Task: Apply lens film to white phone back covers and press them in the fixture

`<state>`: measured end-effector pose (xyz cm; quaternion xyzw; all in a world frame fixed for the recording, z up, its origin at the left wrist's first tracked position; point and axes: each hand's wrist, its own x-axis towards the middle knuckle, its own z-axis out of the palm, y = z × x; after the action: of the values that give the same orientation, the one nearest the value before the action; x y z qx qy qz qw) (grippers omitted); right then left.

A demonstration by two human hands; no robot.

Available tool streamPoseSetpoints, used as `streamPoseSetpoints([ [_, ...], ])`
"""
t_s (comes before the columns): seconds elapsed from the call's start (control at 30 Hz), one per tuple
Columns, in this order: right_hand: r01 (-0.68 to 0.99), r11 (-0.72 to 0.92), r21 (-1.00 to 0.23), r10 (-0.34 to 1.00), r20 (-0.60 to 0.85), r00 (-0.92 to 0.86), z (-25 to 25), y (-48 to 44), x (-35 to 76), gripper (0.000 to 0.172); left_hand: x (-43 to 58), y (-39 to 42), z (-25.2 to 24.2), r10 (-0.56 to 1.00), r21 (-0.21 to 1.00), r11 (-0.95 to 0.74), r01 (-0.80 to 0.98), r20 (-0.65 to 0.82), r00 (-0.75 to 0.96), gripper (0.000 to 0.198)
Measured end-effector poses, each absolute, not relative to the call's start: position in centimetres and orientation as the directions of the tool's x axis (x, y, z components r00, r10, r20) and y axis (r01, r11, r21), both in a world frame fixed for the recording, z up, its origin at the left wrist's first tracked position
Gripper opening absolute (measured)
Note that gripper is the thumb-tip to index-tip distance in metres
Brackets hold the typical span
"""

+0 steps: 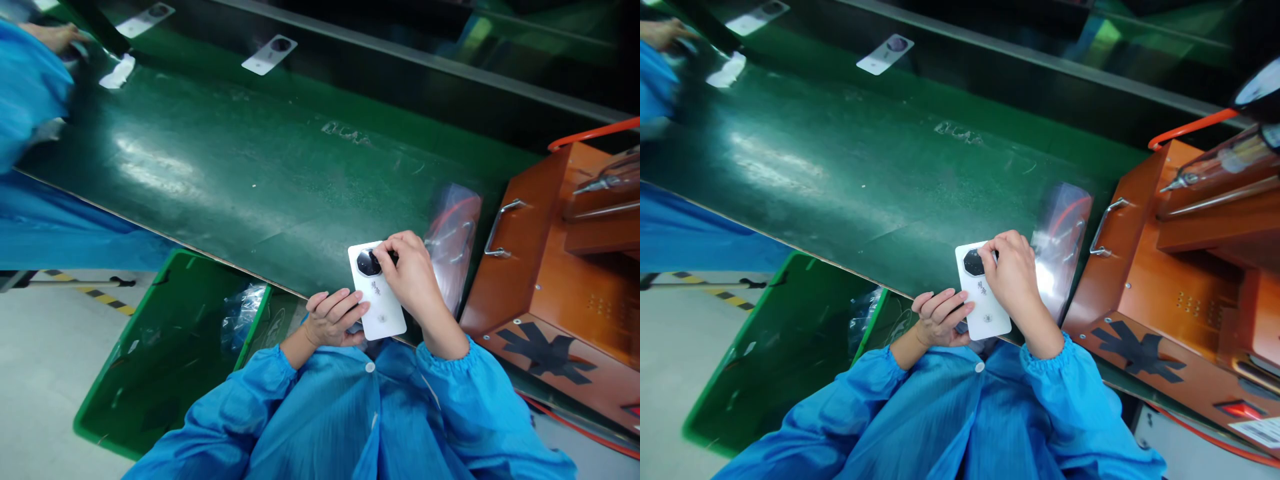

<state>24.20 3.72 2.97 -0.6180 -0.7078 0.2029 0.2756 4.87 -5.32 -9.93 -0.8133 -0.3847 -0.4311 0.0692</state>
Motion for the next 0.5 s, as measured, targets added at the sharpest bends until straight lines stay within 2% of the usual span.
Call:
streamPoseSetpoints([
  [0.27,0.776,0.168,-0.608,0.983,0.166,-0.083,2.8,3.7,24.1,0.019,5.1,-5.1,-9.2,0.53,0.176,-0.691,0.701,0.783,0.326,0.048],
  [0.5,0.788,0.188,-0.587,0.975,0.208,-0.078,2.8,3.6,24.0,0.018,5.2,-5.0,-8.9,0.532,0.187,-0.691,0.698,0.786,0.316,0.049],
])
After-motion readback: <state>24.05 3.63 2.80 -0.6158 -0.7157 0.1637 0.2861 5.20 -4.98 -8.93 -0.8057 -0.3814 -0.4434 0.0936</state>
